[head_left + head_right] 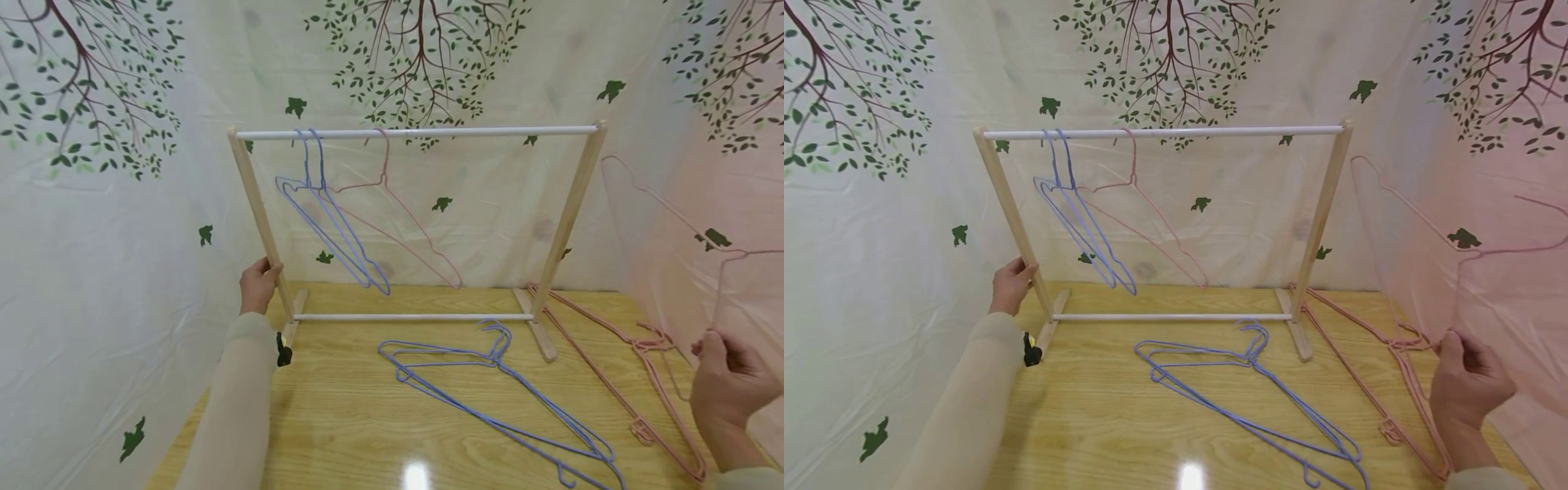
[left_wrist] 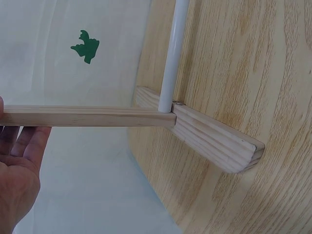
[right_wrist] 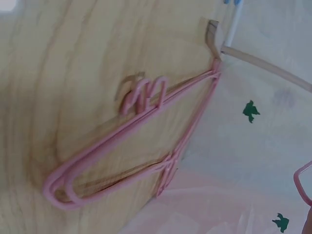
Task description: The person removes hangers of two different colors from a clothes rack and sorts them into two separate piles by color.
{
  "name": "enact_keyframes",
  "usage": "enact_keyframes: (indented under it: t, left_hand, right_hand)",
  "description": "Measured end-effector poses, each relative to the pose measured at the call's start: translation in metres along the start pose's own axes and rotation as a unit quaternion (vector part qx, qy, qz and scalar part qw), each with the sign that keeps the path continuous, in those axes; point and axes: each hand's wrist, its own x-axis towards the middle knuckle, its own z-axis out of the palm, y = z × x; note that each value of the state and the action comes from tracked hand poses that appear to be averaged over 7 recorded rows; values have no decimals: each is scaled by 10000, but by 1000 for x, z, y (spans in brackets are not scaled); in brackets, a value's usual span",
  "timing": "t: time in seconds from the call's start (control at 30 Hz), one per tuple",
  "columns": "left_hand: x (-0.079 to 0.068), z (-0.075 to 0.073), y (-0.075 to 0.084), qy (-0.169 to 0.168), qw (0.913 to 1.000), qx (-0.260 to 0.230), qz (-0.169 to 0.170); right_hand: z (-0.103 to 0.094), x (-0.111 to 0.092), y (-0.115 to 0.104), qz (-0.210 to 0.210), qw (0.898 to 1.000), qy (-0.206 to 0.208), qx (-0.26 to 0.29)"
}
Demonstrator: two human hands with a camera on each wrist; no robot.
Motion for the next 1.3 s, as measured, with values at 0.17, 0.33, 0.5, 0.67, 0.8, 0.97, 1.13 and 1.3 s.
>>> enact_keyframes:
  t: [0.17,0.33,0.5,0.67,0.8,0.97,1.13,1.3]
  left_hand:
    - [-3,0,-1,16,10000,32,-24]
    - [-6,-1,0,-39,10000,-60,-6]
    - [-10,-1,3,-21,10000,-86,-19]
    - [-13,-1,6,22,10000,-50,-21]
    - [-15,-1,7,51,10000,-26,-44]
    - [-16,-1,6,107,9999,-20,-12]
    - [-18,-2,5,111,9999,-77,-27]
    - [-19,-3,5,139,9999,-79,-46]
  right_hand:
    - [-10,-2,7,534,9867,-432,-1471]
    - [-26,-8,15,830,9593,-983,-2513]
    - [-41,-13,26,966,9344,-1467,-3098]
    - [-53,-15,34,1336,9094,-1829,-3487]
    - [-59,-14,36,1591,8838,-2375,-3704]
    - [-67,-11,41,1132,8340,-3320,-4259]
    - [-71,-4,49,1039,7880,-3508,-4953]
    - [-72,2,55,1181,7642,-3614,-5210]
